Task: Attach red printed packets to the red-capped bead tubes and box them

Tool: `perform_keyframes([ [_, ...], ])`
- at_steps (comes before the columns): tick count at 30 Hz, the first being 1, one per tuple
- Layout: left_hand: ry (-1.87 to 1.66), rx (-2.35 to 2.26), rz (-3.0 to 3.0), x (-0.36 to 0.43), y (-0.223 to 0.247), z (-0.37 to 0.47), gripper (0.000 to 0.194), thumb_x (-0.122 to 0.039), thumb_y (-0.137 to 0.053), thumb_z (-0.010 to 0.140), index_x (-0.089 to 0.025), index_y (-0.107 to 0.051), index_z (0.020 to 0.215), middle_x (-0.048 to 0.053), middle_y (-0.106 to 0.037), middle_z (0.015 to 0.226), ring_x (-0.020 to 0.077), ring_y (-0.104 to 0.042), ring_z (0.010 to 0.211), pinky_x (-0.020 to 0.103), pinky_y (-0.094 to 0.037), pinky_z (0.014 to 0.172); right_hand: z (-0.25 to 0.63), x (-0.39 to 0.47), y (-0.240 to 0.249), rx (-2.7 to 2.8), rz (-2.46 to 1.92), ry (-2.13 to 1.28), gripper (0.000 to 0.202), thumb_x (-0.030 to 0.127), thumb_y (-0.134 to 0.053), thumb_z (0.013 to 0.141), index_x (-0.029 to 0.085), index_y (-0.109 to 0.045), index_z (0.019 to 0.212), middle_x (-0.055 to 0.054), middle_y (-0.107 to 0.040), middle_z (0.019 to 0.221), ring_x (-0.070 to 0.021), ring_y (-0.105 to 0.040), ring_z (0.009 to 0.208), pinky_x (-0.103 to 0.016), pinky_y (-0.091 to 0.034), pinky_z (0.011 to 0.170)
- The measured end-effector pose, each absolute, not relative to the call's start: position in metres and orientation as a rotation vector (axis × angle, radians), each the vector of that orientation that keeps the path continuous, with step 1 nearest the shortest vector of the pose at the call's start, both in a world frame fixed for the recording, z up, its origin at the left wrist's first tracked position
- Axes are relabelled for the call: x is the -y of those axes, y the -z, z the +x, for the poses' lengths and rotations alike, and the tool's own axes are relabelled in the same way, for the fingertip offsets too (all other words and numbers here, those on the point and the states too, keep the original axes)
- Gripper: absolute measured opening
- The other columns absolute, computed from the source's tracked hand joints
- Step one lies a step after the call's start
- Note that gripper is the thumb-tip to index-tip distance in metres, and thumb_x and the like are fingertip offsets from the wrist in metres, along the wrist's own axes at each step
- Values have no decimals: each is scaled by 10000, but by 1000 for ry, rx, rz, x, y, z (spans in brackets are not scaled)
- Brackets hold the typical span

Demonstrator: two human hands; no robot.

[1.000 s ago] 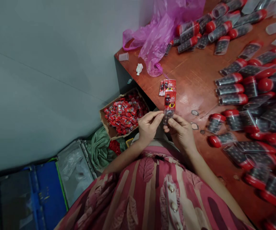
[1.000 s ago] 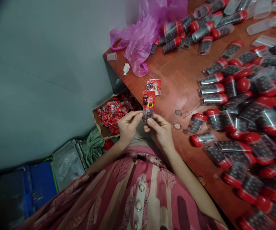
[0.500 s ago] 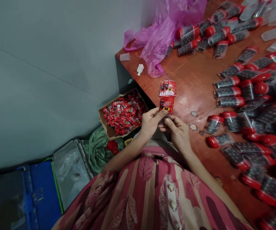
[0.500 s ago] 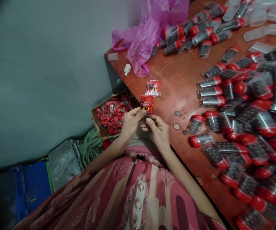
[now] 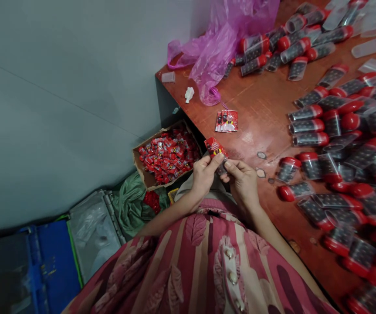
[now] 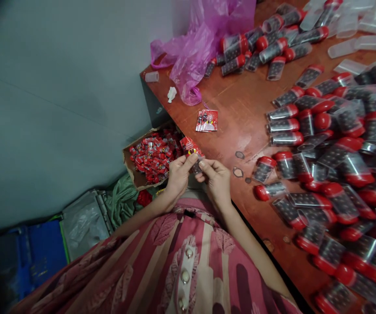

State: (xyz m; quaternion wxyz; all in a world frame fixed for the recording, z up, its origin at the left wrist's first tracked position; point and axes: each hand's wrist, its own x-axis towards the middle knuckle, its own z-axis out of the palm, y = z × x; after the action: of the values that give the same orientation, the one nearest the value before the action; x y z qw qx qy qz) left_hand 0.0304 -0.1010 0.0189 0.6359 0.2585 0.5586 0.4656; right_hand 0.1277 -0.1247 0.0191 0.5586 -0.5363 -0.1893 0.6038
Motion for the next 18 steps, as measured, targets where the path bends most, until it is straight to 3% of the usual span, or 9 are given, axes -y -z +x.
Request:
perform_keyframes([
  [8,-1059,-921,421,89,-36,32,393,-486,-741,653,-119,-642,755,63,-660,751,145,-605,702,266,-455,679,129,130,-23,683,-1377,-1269,252,385,-720,723,173,-653,842,15,-670,686,-85,-574,462,-217,-488,447],
  [14,-1203,-1095,486,94,-20,36,326,-403,-778,625,-127,-625,708,-11,-601,666,81,-526,598,221,-412,622,128,133,-17,977,-1519,-887,267,398,-674,769,174,-667,913,-13,-692,719,-123,-602,553,-256,-507,522],
  [18,-1215,-1185,536,100,-12,37,338,-437,-743,665,-123,-621,671,-16,-572,628,67,-482,558,212,-376,569,127,127,-16,752,-1428,-1166,259,387,-707,737,165,-660,861,18,-657,600,-106,-571,466,-235,-483,469],
])
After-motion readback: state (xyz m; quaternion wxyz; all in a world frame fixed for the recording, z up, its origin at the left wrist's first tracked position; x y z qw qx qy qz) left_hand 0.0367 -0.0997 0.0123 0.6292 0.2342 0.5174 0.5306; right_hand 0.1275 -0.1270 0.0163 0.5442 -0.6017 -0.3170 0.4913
